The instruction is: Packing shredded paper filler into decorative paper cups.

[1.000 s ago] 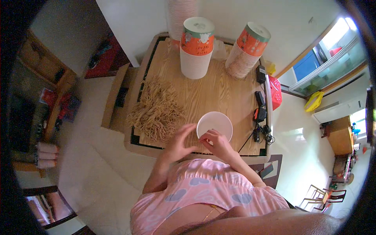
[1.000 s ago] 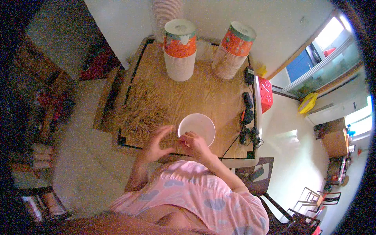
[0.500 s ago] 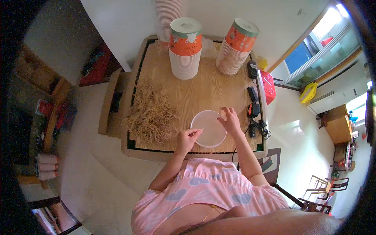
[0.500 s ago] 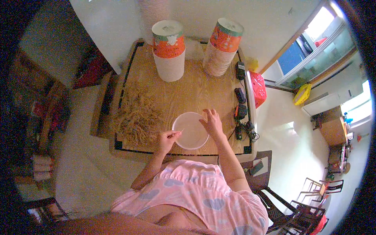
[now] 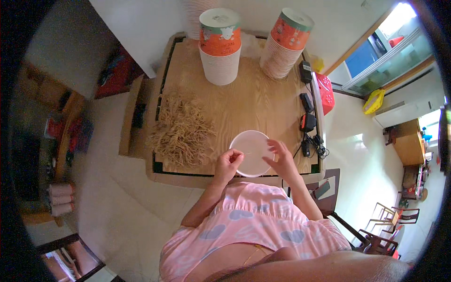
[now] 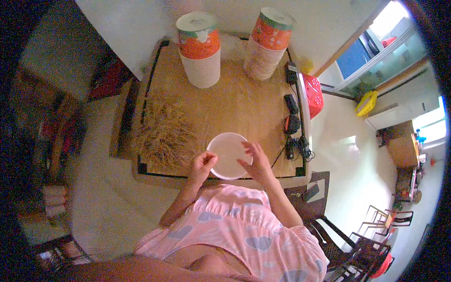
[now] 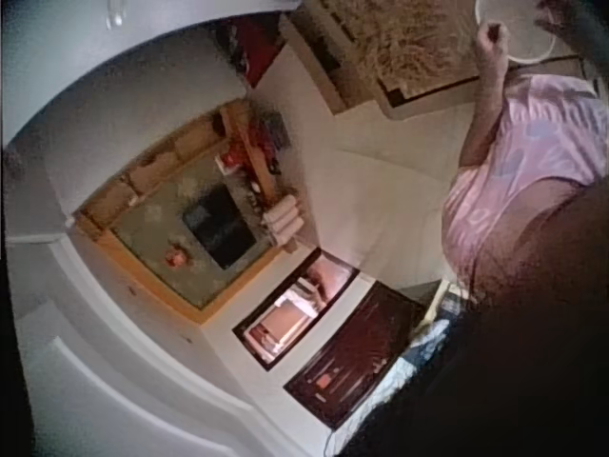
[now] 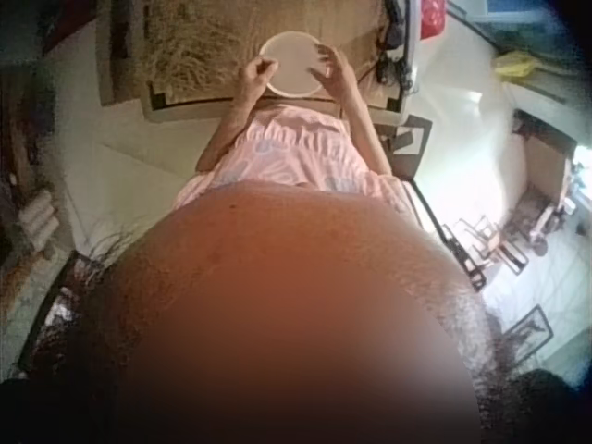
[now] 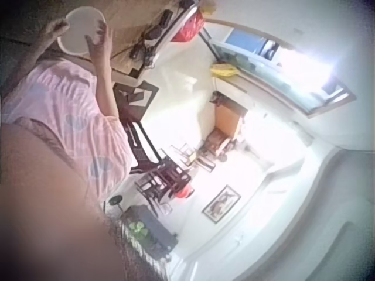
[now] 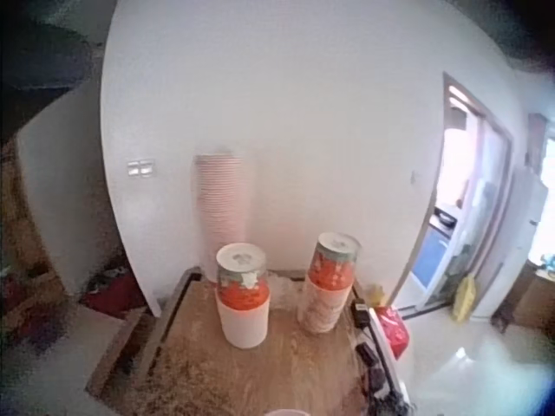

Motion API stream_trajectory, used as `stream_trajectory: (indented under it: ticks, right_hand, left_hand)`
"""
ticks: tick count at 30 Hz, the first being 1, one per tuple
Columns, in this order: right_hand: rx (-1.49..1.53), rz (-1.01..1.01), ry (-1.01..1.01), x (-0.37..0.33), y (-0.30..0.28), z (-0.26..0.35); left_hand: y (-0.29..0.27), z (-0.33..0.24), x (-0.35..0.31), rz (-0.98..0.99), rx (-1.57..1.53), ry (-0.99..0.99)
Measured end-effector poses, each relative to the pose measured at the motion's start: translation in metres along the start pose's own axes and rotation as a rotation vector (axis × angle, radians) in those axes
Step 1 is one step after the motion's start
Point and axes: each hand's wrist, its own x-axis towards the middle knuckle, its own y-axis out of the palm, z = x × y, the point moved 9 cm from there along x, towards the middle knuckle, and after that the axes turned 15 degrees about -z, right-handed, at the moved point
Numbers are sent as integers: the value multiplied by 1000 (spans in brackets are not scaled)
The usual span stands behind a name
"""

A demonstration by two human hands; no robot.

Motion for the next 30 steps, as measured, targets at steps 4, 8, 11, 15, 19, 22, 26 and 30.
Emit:
stream_trajectory:
  ticks: [4,8,11,15,19,22,26,30]
  right_hand:
    - [165,113,59,2,20,27]
    - [101,120,-36,2,22,22]
    - [108,123,-56,3,23,32]
    - [180,-16,-151,6,22,61]
    - [197,154,-21,3,35,44]
    - [106,193,-19,2,35,36]
    - [129,173,-15,3,34,33]
    - [102,150,-39,1,33,31]
  left_hand:
    - [13,-6,-2,58,48,29]
    - [2,-9,-3,5,151,35]
    - [-4,-9,-5,-19,143,65]
    - [0,-15,-8,-4,178,105]
    - [5,-12,-10,57,204,112]
    - [4,-7,-9,43,206,77]
    - [4,-1,-7,29,183,84]
    - [7,-2,-7,28,177,122]
